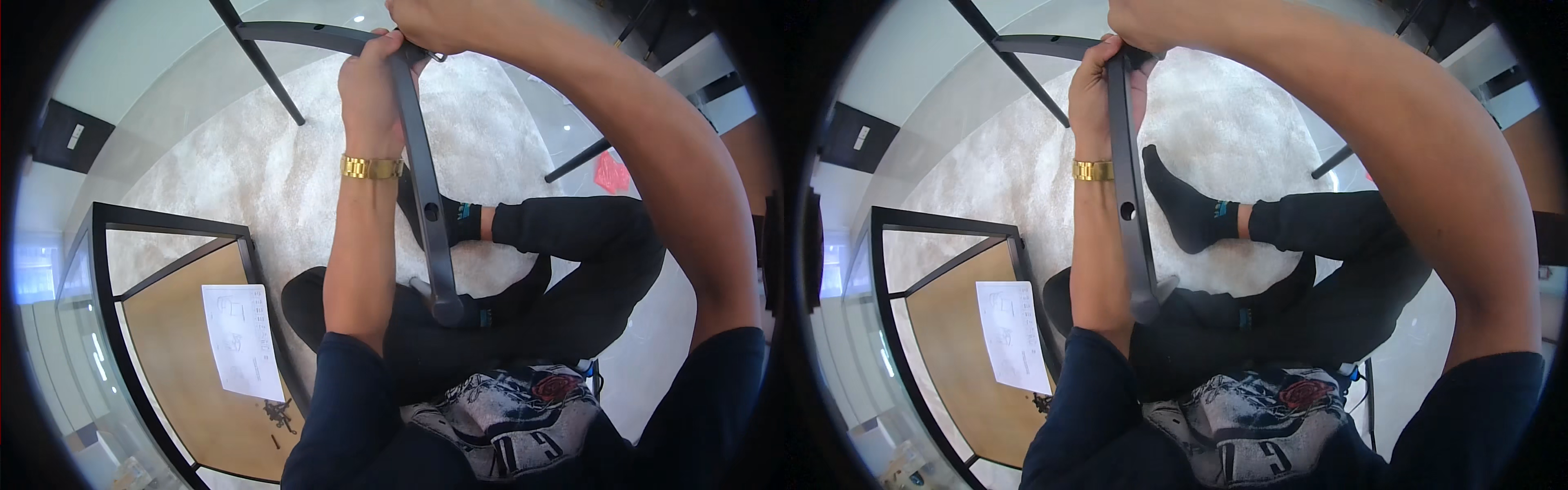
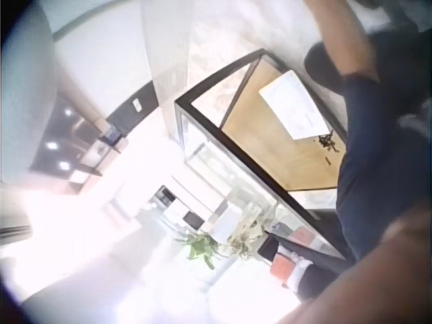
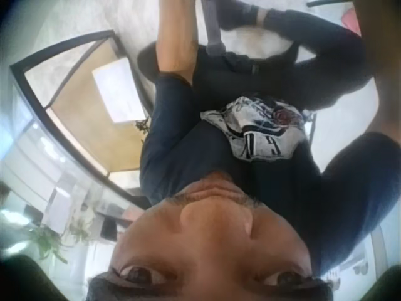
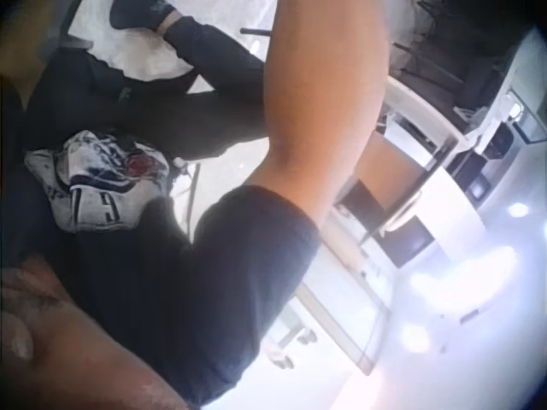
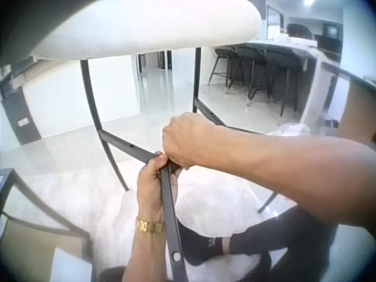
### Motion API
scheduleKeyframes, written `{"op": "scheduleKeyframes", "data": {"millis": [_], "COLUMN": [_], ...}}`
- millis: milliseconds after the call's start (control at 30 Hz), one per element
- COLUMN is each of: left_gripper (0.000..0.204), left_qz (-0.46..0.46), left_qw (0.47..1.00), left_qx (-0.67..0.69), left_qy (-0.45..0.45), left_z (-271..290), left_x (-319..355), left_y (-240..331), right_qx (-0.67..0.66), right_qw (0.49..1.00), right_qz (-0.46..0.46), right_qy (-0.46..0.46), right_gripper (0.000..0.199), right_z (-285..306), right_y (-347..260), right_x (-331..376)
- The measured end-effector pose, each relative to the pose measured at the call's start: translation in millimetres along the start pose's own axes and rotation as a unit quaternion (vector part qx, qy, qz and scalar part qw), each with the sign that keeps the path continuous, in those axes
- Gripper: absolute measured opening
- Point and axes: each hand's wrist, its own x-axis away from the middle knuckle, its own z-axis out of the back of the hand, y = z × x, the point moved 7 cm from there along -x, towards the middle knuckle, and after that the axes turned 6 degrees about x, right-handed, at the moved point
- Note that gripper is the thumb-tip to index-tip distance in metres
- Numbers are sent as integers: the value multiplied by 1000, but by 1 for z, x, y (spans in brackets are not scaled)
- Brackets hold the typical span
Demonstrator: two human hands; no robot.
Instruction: The person assembles a metal chair frame by hand, inserting screws into the joints, reviewing a paper instruction sheet, and positioning a white upholstered cushion on the finished frame.
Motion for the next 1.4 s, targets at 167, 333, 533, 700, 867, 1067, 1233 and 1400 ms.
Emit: {"op": "scheduleKeyframes", "data": {"millis": [167, 333, 533, 700, 867, 1067, 1233, 1400], "left_gripper": [18, 18, 18, 18, 21, 25, 20, 22], "left_qz": [3, 6, -5, -2, -4, 2, 36, 46], "left_qw": [1000, 1000, 1000, 1000, 1000, 1000, 999, 998], "left_qx": [-11, -13, -21, -22, -20, -15, -27, -34], "left_qy": [1, -16, -4, -21, -2, -17, 8, 8], "left_z": [-8, -7, -8, -9, -12, -16, 0, -7], "left_x": [3, 0, 4, 2, 4, 1, -3, 5], "left_y": [4, 3, 2, 2, 1, 5, -7, 5], "right_qx": [-27, -86, -140, -157, -166, -220, -204, -118], "right_qw": [999, 994, 978, 977, 972, 952, 910, 926], "right_qz": [-40, -57, -145, -138, -157, -194, -113, 16], "right_qy": [9, 34, 48, 53, 61, 81, 342, 359], "right_gripper": [25, 28, 46, 52, 50, 51, 25, 9], "right_z": [2, -6, -22, -18, -21, -25, -8, 8], "right_y": [9, 18, 23, 18, 25, 29, 18, -5], "right_x": [7, 9, 14, 21, 20, 21, 69, 107]}}
